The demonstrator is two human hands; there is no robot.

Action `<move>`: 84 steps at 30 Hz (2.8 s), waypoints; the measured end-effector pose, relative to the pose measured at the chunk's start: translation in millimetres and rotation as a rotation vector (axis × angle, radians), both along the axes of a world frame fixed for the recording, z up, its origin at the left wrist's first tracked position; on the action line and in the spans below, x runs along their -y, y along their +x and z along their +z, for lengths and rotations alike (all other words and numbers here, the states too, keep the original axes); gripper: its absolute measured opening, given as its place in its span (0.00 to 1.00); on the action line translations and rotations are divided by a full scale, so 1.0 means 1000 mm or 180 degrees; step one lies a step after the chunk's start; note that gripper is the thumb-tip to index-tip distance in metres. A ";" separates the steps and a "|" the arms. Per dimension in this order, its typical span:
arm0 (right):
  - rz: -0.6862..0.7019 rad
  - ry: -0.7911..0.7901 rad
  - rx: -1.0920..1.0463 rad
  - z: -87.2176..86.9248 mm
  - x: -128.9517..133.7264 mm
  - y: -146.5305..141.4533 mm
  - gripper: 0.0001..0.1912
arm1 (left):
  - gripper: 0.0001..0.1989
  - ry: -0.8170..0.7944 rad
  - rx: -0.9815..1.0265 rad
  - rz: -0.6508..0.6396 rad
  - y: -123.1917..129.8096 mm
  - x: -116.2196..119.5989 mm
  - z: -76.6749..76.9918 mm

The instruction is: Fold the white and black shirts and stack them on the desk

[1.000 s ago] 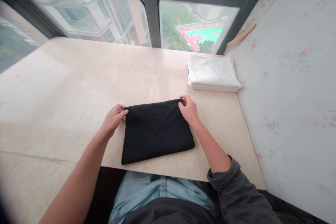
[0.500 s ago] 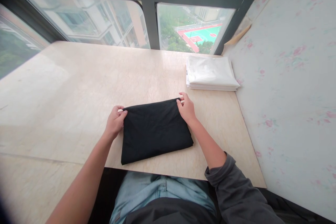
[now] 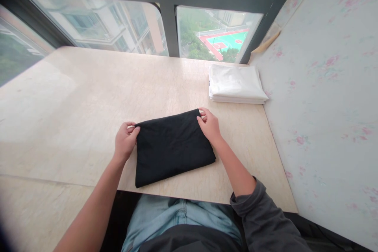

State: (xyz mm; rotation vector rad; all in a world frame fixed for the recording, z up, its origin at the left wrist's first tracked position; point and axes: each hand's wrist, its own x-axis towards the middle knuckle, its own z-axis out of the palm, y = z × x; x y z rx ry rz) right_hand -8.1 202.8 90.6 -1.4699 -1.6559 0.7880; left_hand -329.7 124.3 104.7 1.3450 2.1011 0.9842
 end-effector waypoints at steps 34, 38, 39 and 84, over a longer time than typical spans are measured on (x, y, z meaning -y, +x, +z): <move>0.0811 0.0407 0.1888 -0.005 0.057 -0.006 0.30 | 0.33 -0.0055 -0.1913 -0.1117 0.040 0.054 -0.011; 0.0576 0.0112 0.1268 0.003 0.084 0.029 0.31 | 0.31 -0.0023 -0.1148 -0.0992 0.042 0.087 -0.001; 0.0447 -0.0026 0.1041 0.006 0.095 0.040 0.31 | 0.31 -0.0063 -0.0852 -0.0944 0.044 0.097 0.003; -0.1113 0.0189 -0.2144 0.217 -0.112 0.186 0.05 | 0.09 0.0489 0.3180 -0.1525 0.196 -0.204 0.197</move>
